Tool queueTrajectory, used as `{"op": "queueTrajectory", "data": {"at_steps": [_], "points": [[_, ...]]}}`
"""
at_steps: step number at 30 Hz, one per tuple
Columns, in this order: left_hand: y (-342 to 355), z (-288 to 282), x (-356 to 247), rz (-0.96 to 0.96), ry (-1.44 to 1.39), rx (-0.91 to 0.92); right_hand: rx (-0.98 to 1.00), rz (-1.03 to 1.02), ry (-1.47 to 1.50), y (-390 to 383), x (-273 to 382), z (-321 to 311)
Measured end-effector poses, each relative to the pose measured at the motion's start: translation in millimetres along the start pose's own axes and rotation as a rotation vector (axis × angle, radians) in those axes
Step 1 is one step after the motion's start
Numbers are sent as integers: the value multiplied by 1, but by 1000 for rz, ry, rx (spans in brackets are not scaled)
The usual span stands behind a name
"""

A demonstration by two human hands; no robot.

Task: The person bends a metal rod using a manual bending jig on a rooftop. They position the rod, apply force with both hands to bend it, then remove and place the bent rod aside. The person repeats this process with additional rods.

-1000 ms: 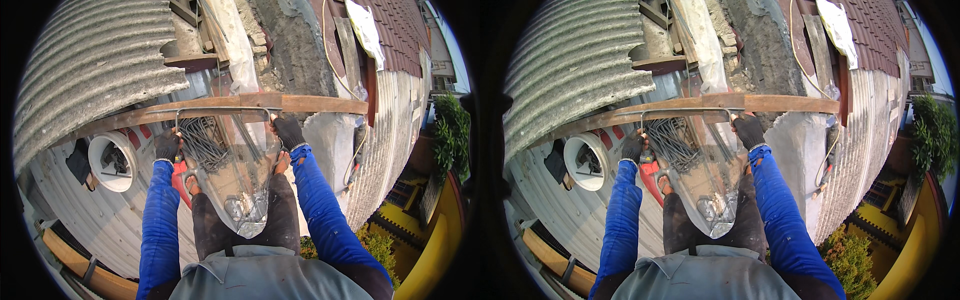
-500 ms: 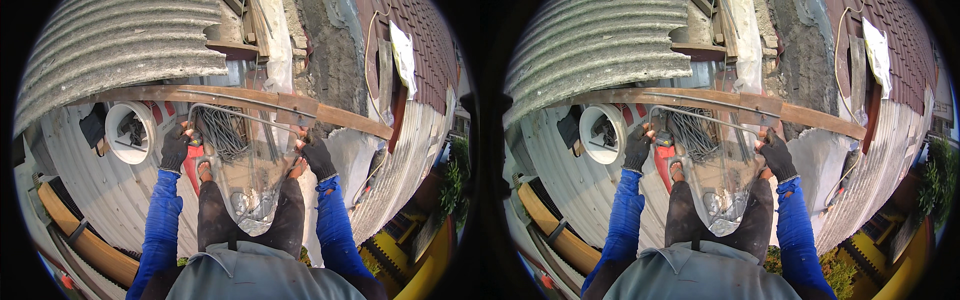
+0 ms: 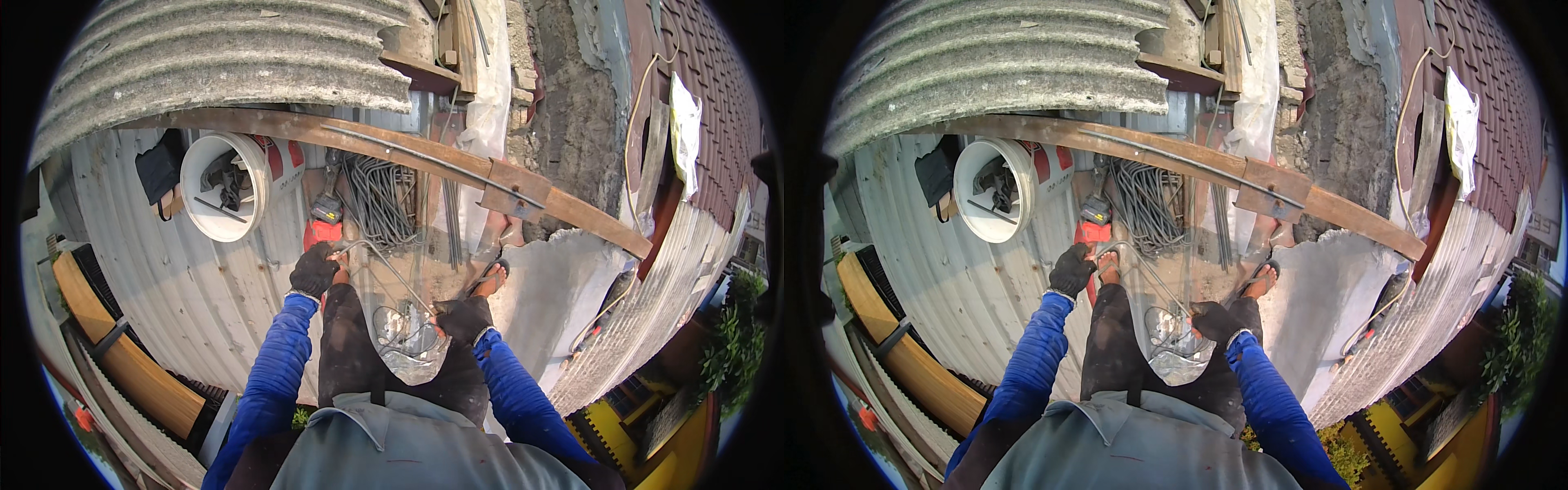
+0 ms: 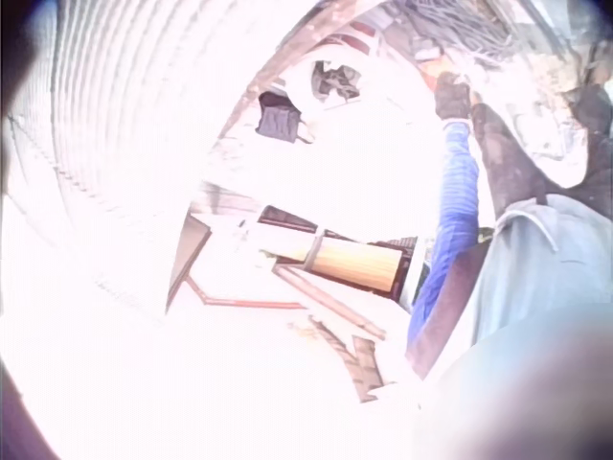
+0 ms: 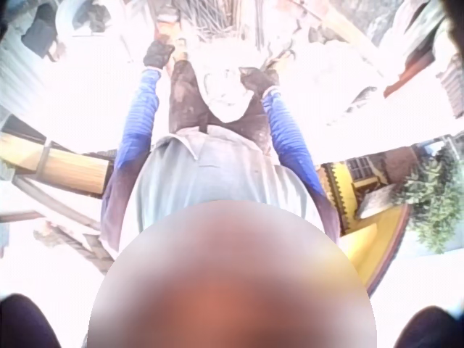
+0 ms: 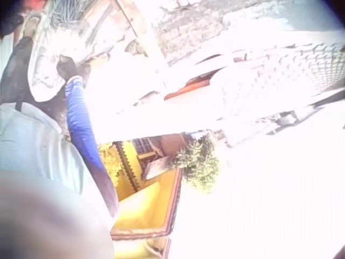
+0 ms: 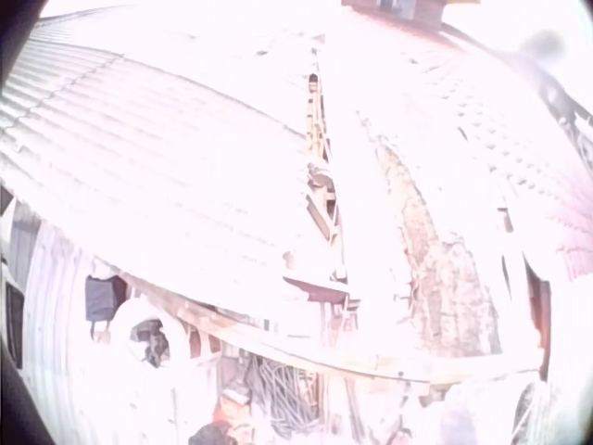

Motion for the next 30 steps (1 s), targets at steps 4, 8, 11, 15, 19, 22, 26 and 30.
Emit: {"op": "queueTrajectory", "data": {"at_steps": [4,8,11,15,19,22,26,30], "points": [[-25,13,25,-164,26,-55,-103,26,-107,-7,15,-5],[-82,41,55,-256,-16,82,-131,125,335,40,-6,0],[-129,76,68,-388,138,352,-178,25,392,88,-15,-5],[-167,115,55,-587,349,606,-249,19,536,167,0,-14],[-156,124,49,-681,519,636,-358,-63,619,251,5,-11],[-144,125,57,-711,481,644,-410,-130,603,318,-6,-4],[-144,132,66,-649,499,545,-528,-209,269,366,-32,2],[-149,137,70,-647,488,524,-520,-130,43,376,-45,-23]]}}
Point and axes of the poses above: each hand's wrist, its own y-axis towards the middle knuckle, its own z-axis out of the palm, x = y × z, the point moved 3 cm from there along y, towards the middle knuckle, and after that the axes turned 6 degrees about y, right-handed, at the moved point
